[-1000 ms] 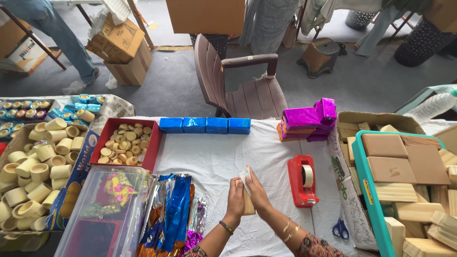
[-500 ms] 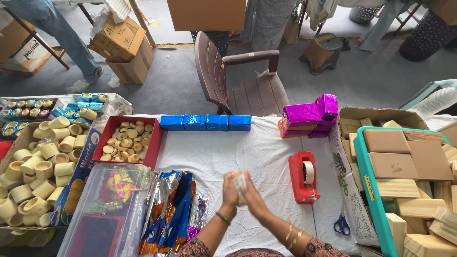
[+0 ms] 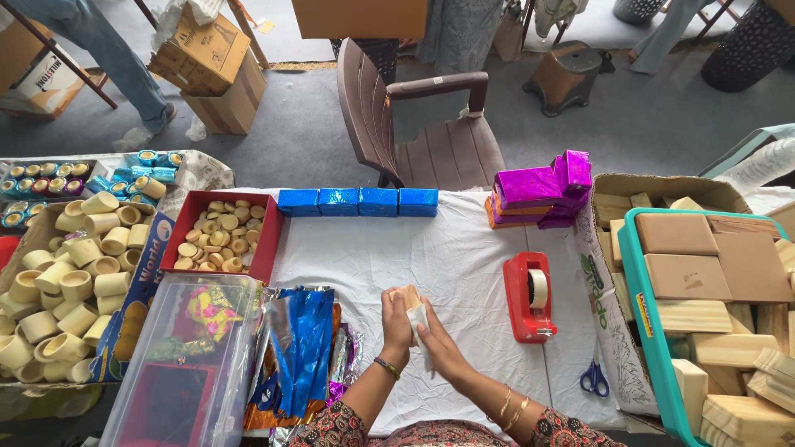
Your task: The person cleans a small rectangular wooden block using a white cloth. They hold the block in their left hand and wipe its surfaces with their right hand, rotating the item to clean different sides. The workspace includes various craft supplies like wooden cups and colorful wrappers.
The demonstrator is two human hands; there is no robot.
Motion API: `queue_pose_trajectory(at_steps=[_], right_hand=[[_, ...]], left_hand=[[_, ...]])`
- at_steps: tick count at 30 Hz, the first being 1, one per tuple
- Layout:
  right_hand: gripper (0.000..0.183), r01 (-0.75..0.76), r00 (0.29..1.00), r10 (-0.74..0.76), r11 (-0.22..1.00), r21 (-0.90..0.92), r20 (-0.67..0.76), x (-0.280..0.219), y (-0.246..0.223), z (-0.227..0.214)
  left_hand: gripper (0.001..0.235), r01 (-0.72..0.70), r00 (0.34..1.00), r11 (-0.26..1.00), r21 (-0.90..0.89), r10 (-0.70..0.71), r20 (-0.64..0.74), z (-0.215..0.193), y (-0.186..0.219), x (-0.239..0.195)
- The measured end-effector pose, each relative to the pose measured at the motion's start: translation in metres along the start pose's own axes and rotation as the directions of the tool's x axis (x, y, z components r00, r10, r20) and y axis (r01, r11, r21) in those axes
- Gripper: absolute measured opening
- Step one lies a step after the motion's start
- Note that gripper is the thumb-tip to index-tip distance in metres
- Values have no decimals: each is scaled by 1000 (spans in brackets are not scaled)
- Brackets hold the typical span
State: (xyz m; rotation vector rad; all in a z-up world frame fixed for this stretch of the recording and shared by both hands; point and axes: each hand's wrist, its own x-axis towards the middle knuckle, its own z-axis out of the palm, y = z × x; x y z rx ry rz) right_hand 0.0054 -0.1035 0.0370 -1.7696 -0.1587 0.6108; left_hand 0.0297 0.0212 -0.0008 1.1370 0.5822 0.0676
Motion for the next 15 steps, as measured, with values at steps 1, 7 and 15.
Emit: queue_pose_trajectory(at_steps=[1, 7, 15], right_hand=[[68, 0, 1000, 0, 1000, -3, 0, 8, -10, -6], [72, -174, 977, 197, 958, 228, -78, 22, -16, -14], [71, -98, 994, 104, 982, 160, -33, 30, -19, -19]], left_hand=[[31, 0, 1000, 1000, -3, 0, 1, 3, -9, -1], [28, -42, 987, 989, 141, 19, 159, 9, -25, -8], [29, 25, 996, 995, 100, -33, 78, 12, -7, -16]])
